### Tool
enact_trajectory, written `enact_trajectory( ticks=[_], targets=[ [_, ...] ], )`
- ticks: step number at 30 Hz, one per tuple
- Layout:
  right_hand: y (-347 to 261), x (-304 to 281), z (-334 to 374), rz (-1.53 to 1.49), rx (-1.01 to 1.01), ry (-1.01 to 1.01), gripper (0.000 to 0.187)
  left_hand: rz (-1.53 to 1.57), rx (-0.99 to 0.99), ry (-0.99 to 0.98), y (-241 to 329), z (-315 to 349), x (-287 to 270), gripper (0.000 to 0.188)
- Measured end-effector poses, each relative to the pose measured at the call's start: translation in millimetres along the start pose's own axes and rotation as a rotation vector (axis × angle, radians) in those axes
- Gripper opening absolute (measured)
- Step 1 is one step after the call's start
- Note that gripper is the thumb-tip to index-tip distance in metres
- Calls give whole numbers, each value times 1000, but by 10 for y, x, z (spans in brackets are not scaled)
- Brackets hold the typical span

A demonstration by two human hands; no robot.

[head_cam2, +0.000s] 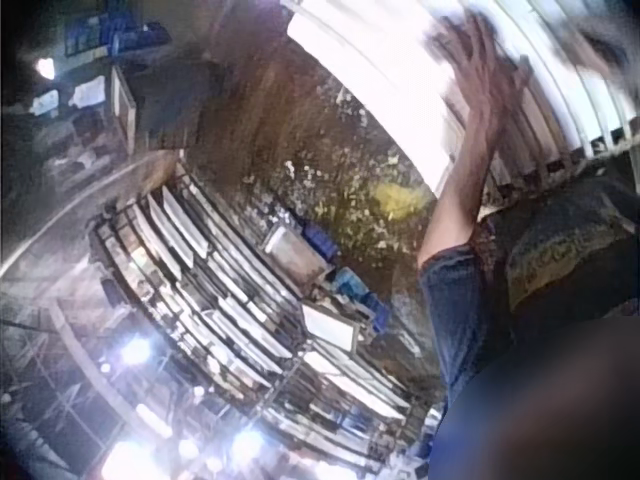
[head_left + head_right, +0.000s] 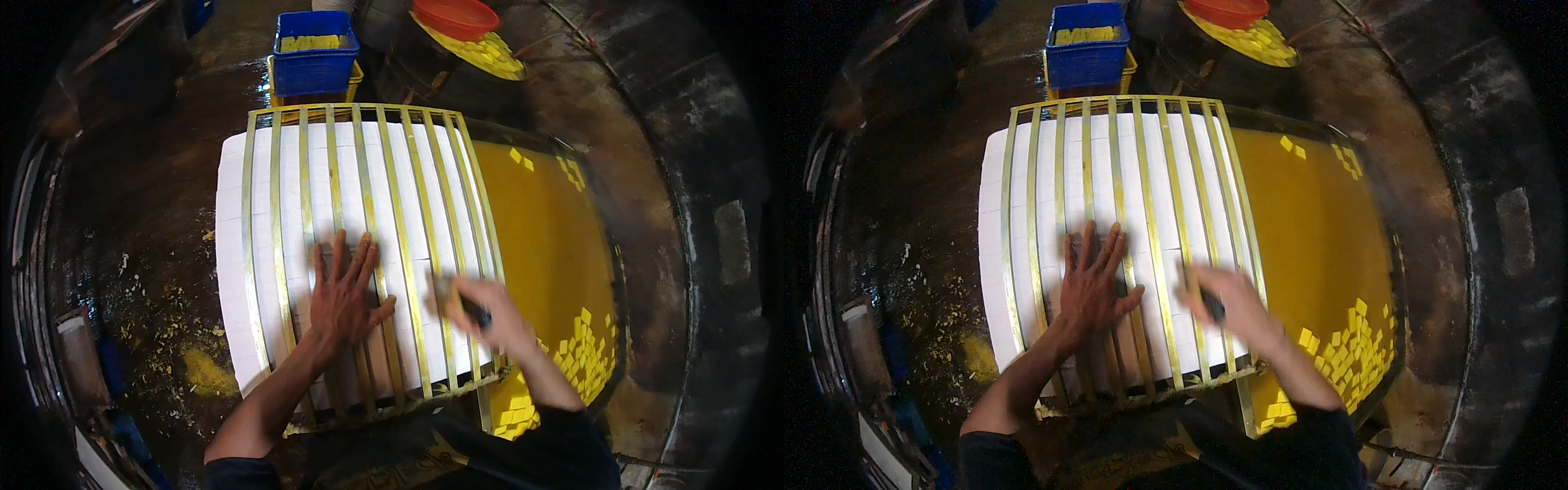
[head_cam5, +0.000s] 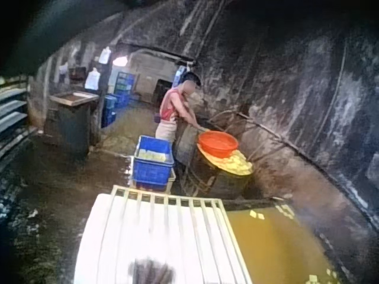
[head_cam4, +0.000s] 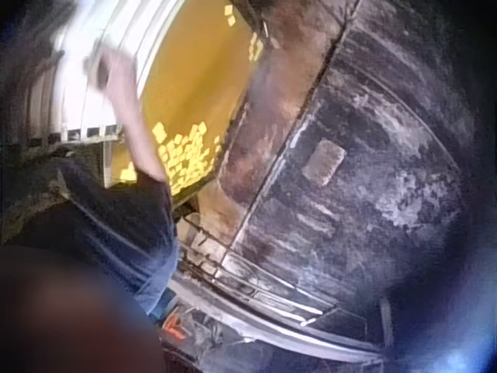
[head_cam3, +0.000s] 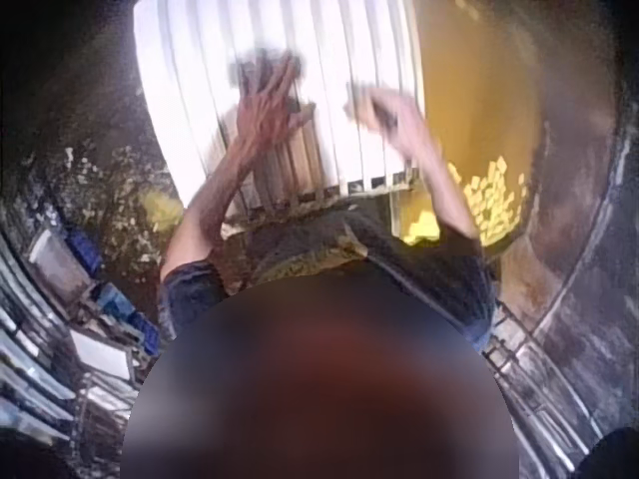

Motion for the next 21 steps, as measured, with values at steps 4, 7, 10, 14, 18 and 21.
enact_trajectory(
  ticks=[4,7,10,14,18,21],
  targets=[
    [-134,339,761,-155,184,-288,10,58,83,45,114,-63,21,88],
    [-374,-83,61,-286,8,-159,15,46,50,36,7,-21,-11,88],
    [-458,-706,-988,-70,-218,181,22,70,62,40,46,9,-61,87],
    [206,-1439,-2251,386,-178,510,23,89,129,69,259,-87,-27,86],
    [85,-930,-1910,240,-108,359,24,61,80,74,106,-27,-47,85],
    [-330,2,-660,-69,7,61,22,81,58,157,-64,47,-22,82]
  ],
)
Point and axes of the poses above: each hand's wrist, its own z-axis away from the middle knuckle, its own x-axis out of the palm, y = z × x, the point moved 6 cm from there along -z, towards the middle knuckle, and after that the axes turned 15 degrees about -y, right-handed, at the moved point
